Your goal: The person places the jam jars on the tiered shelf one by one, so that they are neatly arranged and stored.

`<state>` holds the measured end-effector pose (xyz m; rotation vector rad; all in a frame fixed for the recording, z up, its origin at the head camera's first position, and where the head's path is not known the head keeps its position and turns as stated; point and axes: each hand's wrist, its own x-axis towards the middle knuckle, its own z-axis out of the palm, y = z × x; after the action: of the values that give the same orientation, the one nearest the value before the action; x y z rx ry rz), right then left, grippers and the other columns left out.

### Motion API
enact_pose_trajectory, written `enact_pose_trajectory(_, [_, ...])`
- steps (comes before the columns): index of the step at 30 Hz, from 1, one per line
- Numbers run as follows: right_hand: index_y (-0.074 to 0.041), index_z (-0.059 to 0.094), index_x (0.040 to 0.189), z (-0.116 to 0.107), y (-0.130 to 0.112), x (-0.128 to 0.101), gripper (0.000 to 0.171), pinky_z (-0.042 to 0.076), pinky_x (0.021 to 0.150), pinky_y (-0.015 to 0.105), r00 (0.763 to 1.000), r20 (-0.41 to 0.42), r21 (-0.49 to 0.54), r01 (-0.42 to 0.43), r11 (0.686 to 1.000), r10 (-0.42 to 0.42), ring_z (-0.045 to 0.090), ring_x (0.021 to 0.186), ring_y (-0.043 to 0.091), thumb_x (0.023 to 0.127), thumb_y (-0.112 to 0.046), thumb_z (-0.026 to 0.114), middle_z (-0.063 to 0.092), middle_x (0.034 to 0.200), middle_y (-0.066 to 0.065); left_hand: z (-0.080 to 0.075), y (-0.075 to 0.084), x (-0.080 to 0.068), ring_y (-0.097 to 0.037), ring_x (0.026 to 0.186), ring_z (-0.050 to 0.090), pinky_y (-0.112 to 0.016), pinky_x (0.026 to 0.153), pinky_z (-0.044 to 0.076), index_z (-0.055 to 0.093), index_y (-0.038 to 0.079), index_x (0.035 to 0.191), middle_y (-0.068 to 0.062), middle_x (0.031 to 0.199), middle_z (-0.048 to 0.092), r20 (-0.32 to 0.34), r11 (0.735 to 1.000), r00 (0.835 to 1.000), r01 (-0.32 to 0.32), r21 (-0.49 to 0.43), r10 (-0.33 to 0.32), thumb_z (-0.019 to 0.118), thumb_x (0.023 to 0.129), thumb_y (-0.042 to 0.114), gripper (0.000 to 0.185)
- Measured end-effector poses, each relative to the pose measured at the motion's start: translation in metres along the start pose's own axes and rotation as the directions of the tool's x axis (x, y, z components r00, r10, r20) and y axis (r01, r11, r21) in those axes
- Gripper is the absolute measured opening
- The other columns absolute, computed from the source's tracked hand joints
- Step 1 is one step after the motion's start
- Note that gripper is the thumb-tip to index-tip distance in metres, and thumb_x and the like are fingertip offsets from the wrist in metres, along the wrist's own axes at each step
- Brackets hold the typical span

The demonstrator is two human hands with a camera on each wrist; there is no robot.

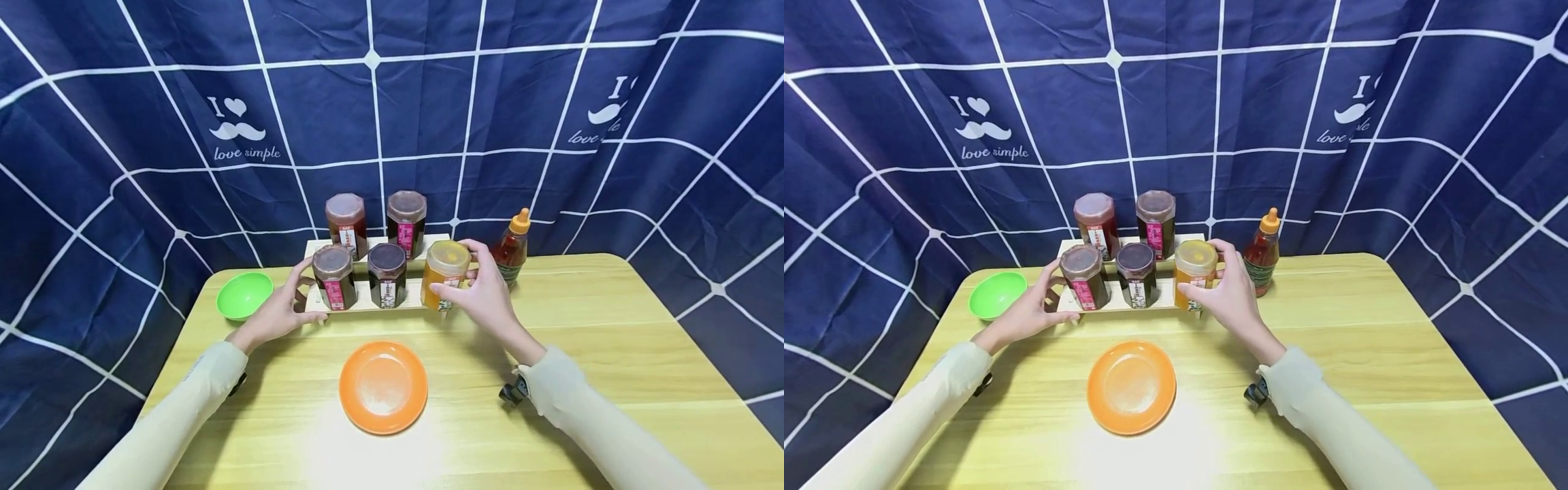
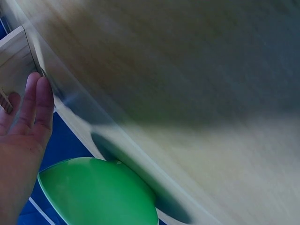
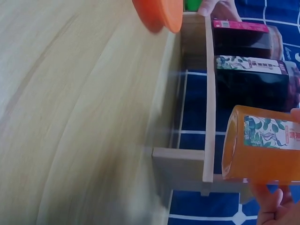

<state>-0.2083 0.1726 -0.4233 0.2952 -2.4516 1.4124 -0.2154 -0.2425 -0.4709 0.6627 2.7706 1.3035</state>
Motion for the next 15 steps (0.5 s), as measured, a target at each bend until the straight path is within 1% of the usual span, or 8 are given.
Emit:
enact_pose_trajectory(8, [-0.022,0.049,0.153,0.014,-0.002,0.007,0.094,0.045,0.083,0.043,1.0,-0.006,-0.011,0.01,1.0,-0.01,0.057,0.098,0.029,0.077,-0.034,0.103,0.059,0.128,0.008,0.0,-0.001,0.0,-0.025,0.092,0.073,-0.051,0.087,0.058,0.014,0.027,0.173,-0.024,0.139,0.065,-0.002,1.0,1.0,-0.002,0.006,0.002,0.096,0.089,0.019,0.118])
enact_pose_trajectory(15, [-0.023,0.047,0.155,0.022,-0.007,0.009,0.096,0.045,0.081,0.044,1.0,-0.006,-0.07,-0.028,0.997,0.027,0.06,0.099,0.027,0.078,-0.044,0.1,0.059,0.129,0.005,0.0,-0.001,0.0,-0.024,0.093,0.073,-0.05,0.087,0.058,0.015,0.027,0.173,-0.024,0.14,0.065,-0.006,1.0,1.0,0.003,0.013,-0.003,0.096,0.088,0.017,0.118])
